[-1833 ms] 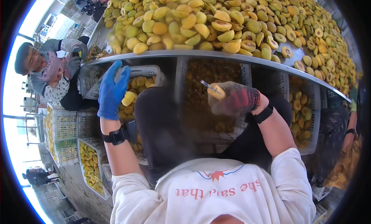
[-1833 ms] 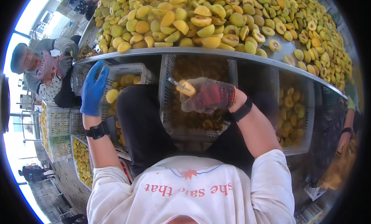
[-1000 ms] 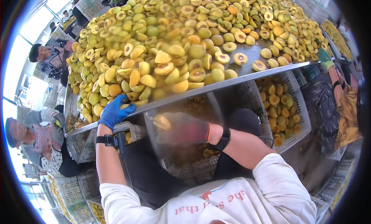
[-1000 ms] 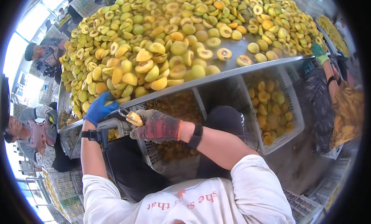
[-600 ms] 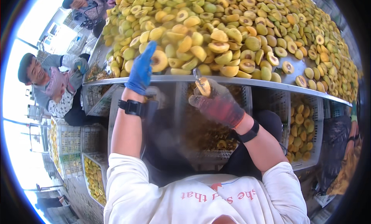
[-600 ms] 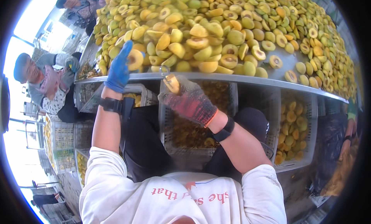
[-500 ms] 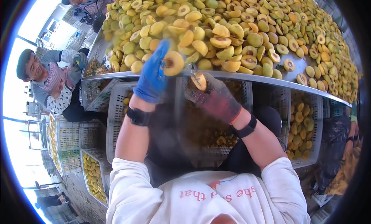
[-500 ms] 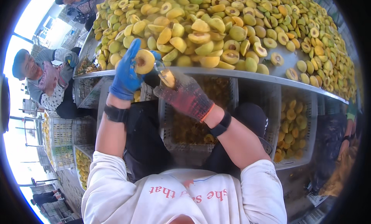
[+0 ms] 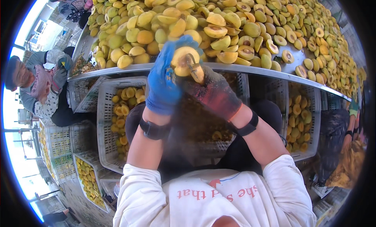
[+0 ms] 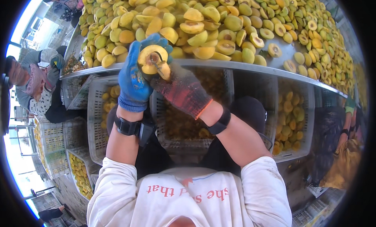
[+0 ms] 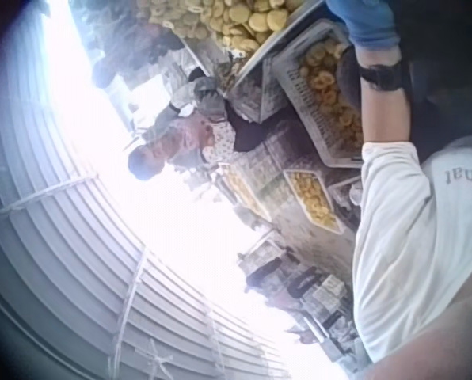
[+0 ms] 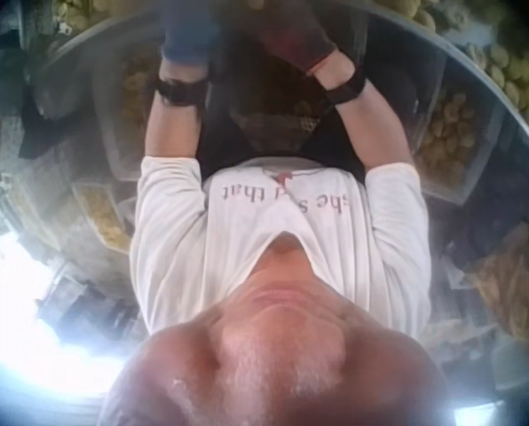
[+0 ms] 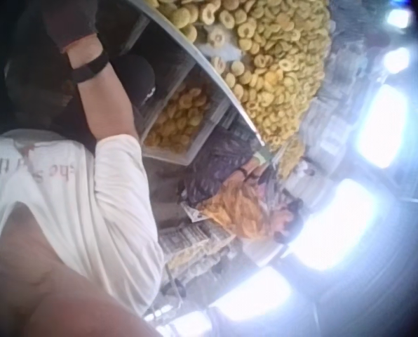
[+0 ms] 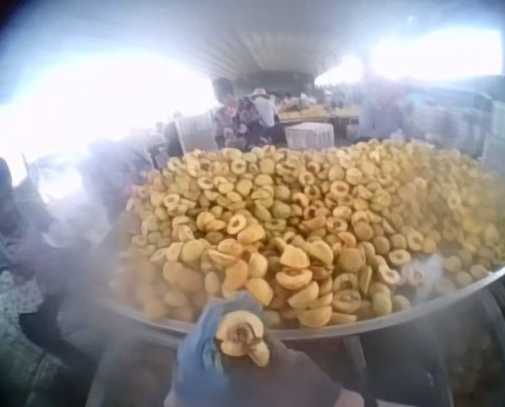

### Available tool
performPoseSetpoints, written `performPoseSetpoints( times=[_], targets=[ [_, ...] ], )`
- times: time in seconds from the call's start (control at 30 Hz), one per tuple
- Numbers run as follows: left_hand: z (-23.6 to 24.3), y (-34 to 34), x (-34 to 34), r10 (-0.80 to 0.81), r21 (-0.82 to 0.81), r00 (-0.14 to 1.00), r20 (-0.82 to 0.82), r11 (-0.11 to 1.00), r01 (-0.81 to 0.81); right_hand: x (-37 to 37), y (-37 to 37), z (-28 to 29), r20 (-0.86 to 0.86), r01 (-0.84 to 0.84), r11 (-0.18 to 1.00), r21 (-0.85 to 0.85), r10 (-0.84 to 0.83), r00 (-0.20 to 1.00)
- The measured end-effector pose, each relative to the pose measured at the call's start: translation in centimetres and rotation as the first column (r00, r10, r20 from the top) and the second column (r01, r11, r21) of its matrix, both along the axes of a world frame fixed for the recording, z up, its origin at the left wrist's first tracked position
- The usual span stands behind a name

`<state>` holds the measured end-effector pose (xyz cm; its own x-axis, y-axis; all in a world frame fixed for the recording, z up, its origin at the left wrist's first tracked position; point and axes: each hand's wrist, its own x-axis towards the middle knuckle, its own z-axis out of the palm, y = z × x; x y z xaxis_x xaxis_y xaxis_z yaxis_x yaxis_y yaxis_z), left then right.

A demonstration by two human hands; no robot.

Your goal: The person repeatedly picks halved yellow-green fruit from a metal tray, removes the pits by hand, and places the pitted halves into a white basket below. The person briefly pauses to handle a small card and adjust the head-mounted camera before resuming pitting.

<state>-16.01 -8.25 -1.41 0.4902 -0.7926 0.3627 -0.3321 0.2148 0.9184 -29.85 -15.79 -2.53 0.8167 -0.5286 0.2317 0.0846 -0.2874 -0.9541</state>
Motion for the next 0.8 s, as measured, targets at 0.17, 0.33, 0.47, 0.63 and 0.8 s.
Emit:
performPoseSetpoints(
  times=[0.17, 0.33, 0.47, 0.63, 0.8],
  targets=[
    [-0.6, 0.1, -0.5, -0.030, -0.166, 0.966, -0.258, 0.986, -0.014, 0.7, 0.4, 0.4, 0.032, -0.005, 0.997, -0.072, 0.007, 0.999],
    [0.3, 0.4, -1.3, -0.080, -0.224, 0.878, -0.472, 0.974, -0.032, -0.6, 0.0, 1.7, -0.144, -0.242, 0.735, 0.634, 0.419, 0.896],
    [1.0, 0.6, -1.7, -0.086, -0.179, 0.834, -0.545, 0.984, -0.015, -1.0, 0.0, 1.6, -0.049, -0.321, 0.602, 0.731, 0.516, 0.855],
    [1.5, 1.0, -1.1, -0.292, -0.186, 0.744, -0.600, 0.956, 0.225, -1.6, -0.5, -0.6, 0.267, -0.529, 0.268, 0.805, 0.633, 0.726],
    [1.0, 1.1, -0.8, -0.369, -0.201, 0.594, -0.715, 0.922, 0.330, -1.0, 0.2, -3.1, 0.247, -0.381, 0.185, 0.906, 0.501, 0.830]
  ],
)
